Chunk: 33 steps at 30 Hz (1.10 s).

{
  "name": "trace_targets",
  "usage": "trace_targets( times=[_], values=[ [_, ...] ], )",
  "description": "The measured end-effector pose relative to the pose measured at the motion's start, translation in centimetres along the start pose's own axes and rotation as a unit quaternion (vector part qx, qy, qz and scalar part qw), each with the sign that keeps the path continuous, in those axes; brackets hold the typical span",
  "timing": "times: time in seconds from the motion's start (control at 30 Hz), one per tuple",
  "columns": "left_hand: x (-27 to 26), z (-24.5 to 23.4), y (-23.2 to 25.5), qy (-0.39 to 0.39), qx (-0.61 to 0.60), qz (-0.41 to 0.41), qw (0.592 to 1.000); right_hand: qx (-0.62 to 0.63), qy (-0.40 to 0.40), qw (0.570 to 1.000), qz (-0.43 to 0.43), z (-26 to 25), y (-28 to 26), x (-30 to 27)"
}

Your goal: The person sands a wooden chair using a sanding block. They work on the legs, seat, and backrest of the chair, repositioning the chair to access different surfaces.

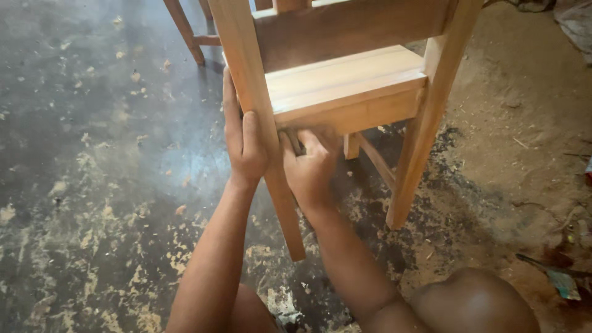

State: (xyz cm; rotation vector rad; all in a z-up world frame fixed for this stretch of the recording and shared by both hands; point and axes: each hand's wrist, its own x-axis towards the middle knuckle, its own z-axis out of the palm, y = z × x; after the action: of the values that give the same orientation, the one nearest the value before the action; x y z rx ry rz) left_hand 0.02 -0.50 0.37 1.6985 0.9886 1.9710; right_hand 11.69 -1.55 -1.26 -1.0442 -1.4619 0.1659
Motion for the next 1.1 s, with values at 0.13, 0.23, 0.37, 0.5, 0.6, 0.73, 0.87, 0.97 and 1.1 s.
trace_targets(
  times=[0.13, 0.23, 0.37, 0.5, 0.6, 0.73, 0.87, 0.97, 1.1],
  values=[
    [-0.7, 0.1, -0.2, 0.003, 0.002, -0.002, 1.0, 0.004, -0.002, 1.0, 0.02, -0.1, 0.1, -0.2],
    [-0.8, 0.2, -0.4, -0.003, -0.032, 0.002, 0.999, -0.01, -0.018, 1.0, 0.012, -0.2, 0.4, 0.3],
    [-0.7, 0.3, 0.1, 0.008, 0.001, 0.007, 1.0, 0.001, -0.013, 1.0, 0.01, -0.5, -0.2, 0.2],
    [-1.1, 0.2, 0.0, 0.005, -0.019, -0.014, 1.0, 0.01, -0.006, 1.0, -0.002, -0.3, 0.4, 0.4],
    [-0.3, 0.1, 0.3, -0.001, -0.007, 0.004, 1.0, -0.035, -0.037, 0.998, 0.025, -0.5, -0.2, 0.4],
    [-0.3, 0.4, 0.2, 0.007, -0.015, -0.002, 1.0, -0.005, -0.022, 0.999, 0.027, -0.8, -0.4, 0.8],
    [-0.5, 0.2, -0.2, 0.005, -0.008, 0.011, 1.0, -0.038, -0.03, 0.999, -0.02, -0.9, -0.3, 0.6],
    [-0.2, 0.2, 0.5, 0.006, 0.015, 0.012, 1.0, -0.036, 0.002, 0.998, -0.054, -1.1, -0.9, 0.7],
    [-1.0, 0.2, 0.3, 0.012, -0.015, -0.025, 0.999, -0.021, -0.061, 0.997, 0.05, -0.7, -0.1, 1.0]
  ],
)
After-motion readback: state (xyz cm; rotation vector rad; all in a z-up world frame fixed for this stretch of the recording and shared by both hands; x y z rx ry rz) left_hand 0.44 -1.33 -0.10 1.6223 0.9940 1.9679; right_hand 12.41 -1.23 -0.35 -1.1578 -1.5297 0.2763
